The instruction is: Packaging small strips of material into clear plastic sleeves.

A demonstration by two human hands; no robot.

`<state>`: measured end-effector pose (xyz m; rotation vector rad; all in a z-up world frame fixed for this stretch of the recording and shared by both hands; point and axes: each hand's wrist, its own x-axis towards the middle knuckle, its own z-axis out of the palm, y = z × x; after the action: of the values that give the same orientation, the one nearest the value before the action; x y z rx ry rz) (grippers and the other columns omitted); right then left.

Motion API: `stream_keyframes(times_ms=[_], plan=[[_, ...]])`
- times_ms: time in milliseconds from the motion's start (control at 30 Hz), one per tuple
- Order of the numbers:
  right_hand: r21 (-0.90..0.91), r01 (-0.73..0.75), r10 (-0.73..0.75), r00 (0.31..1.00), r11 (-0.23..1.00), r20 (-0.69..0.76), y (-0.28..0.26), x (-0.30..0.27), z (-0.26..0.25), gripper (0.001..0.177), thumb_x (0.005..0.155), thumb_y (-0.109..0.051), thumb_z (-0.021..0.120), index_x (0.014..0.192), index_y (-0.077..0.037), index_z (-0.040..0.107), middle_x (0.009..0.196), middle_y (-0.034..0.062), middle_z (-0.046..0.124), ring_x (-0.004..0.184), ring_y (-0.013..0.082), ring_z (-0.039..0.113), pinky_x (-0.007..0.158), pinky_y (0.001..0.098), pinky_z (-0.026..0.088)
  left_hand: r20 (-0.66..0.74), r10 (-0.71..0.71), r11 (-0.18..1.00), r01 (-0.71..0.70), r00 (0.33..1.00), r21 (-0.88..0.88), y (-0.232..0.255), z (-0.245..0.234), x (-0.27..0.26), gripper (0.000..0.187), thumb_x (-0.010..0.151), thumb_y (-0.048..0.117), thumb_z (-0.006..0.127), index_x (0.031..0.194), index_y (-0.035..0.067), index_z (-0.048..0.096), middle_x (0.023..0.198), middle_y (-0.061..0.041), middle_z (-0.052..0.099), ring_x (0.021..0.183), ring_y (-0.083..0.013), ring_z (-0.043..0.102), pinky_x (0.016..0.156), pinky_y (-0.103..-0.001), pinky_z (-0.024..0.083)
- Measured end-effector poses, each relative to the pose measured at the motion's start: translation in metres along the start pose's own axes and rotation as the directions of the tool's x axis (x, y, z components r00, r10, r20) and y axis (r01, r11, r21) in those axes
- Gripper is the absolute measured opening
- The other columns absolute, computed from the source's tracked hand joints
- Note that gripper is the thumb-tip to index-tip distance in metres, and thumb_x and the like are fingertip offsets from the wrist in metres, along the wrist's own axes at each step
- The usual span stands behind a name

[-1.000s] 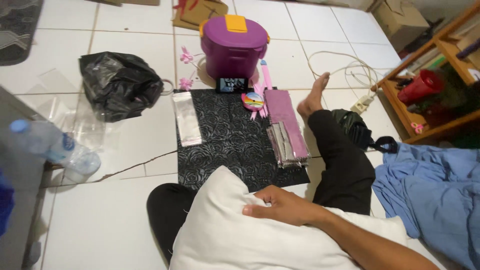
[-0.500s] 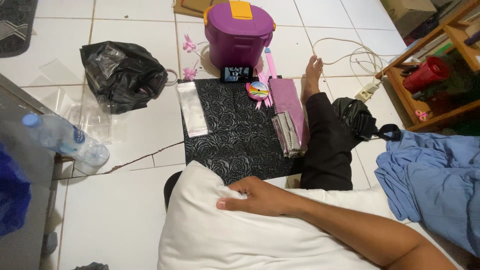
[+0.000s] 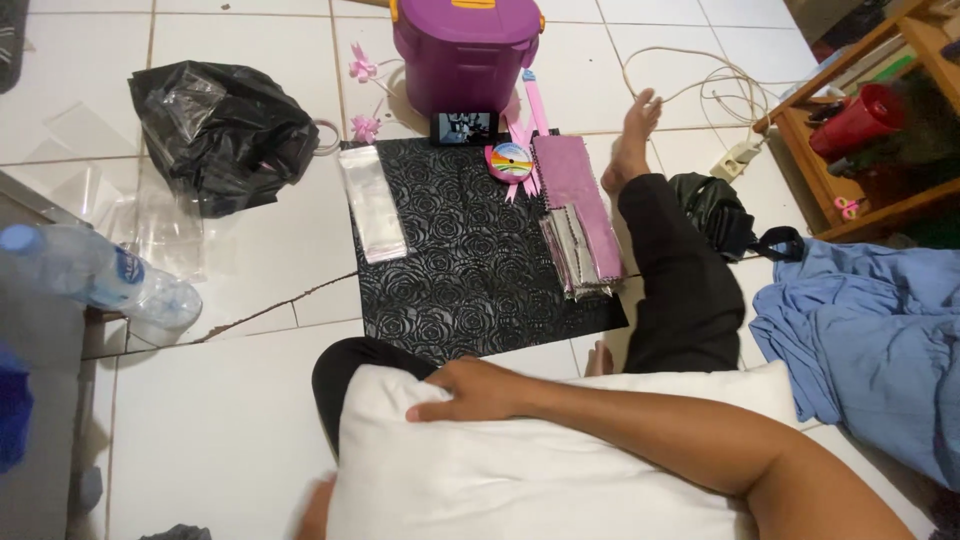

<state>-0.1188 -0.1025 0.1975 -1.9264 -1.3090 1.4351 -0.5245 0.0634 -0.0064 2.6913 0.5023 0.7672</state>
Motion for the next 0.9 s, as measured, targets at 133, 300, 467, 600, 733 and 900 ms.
stream_keyframes(times_ms=[133,300,467,600,733,900], plan=[[-0.019,0.031,-0.029,0.994,0.999,0.104,0.039,0.038,0.059,0.05,0.095,-0.053,0.063,0.095,-0.004,0.074,0.084,0.0227,0.072,0.089,0.0439,0.071,0.077,0.0497,0.053,-0.052,0.062,0.998,-0.062,0.997,0.013,0.06,-0.029,0.19,0.019,0.083,0.01,0.073,0.101,0.017,0.071,0.082,-0.004,0.063,0.071,-0.0318,0.069,0.059,-0.039,0.054],[-0.065,0.334,-0.333,0.943,0.94,0.031,0.052,0.074,0.108,0.038,0.1,-0.039,0.057,0.105,-0.005,0.073,0.103,0.0104,0.078,0.093,0.019,0.071,0.085,0.0365,0.055,-0.216,0.126,0.859,-0.216,0.968,-0.464,0.193,-0.012,0.371,0.016,0.089,-0.002,0.065,0.102,0.003,0.071,0.098,-0.011,0.072,0.087,-0.027,0.067,0.079,-0.037,0.052],[0.289,-0.039,-0.028,0.974,0.957,0.223,0.044,0.078,0.042,0.035,0.099,-0.044,0.06,0.096,-0.011,0.069,0.084,0.0,0.07,0.077,0.0106,0.066,0.071,0.0258,0.051,-0.259,0.0,0.468,-0.228,0.966,-0.854,0.298,0.097,0.477,0.011,0.091,0.012,0.066,0.101,0.015,0.072,0.088,-0.007,0.073,0.084,-0.0298,0.074,0.07,-0.034,0.059],[0.469,-0.286,0.105,0.921,0.836,0.375,0.089,0.098,-0.037,0.034,0.098,-0.047,0.062,0.091,-0.014,0.067,0.072,-0.0063,0.065,0.068,0.0055,0.063,0.063,0.0193,0.049,-0.289,-0.191,0.497,-0.162,0.938,-0.853,0.298,0.139,0.429,0.008,0.096,0.009,0.066,0.103,0.01,0.071,0.091,-0.013,0.072,0.084,-0.0348,0.072,0.073,-0.042,0.058],[0.412,0.208,0.054,0.839,0.887,-0.541,0.254,0.143,-0.136,0.023,0.091,-0.029,0.071,0.087,-0.006,0.071,0.077,0.0076,0.068,0.076,0.0198,0.066,0.074,0.0347,0.053,-0.076,-0.266,0.59,0.1,0.961,-0.801,0.263,0.201,0.371,0.01,0.095,0.011,0.065,0.101,0.014,0.072,0.085,-0.007,0.071,0.072,-0.0295,0.069,0.066,-0.038,0.055],[0.183,-0.102,0.209,0.398,0.978,-0.893,0.351,0.127,-0.252,0.009,0.085,-0.026,0.076,0.087,-0.019,0.08,0.082,0.0066,0.075,0.082,0.0259,0.074,0.078,0.0411,0.056,0.205,-0.189,0.595,0.278,0.96,-0.754,0.237,0.249,0.365,0.011,0.09,0.008,0.067,0.098,0.011,0.074,0.077,-0.011,0.071,0.06,-0.0311,0.067,0.059,-0.039,0.054]])
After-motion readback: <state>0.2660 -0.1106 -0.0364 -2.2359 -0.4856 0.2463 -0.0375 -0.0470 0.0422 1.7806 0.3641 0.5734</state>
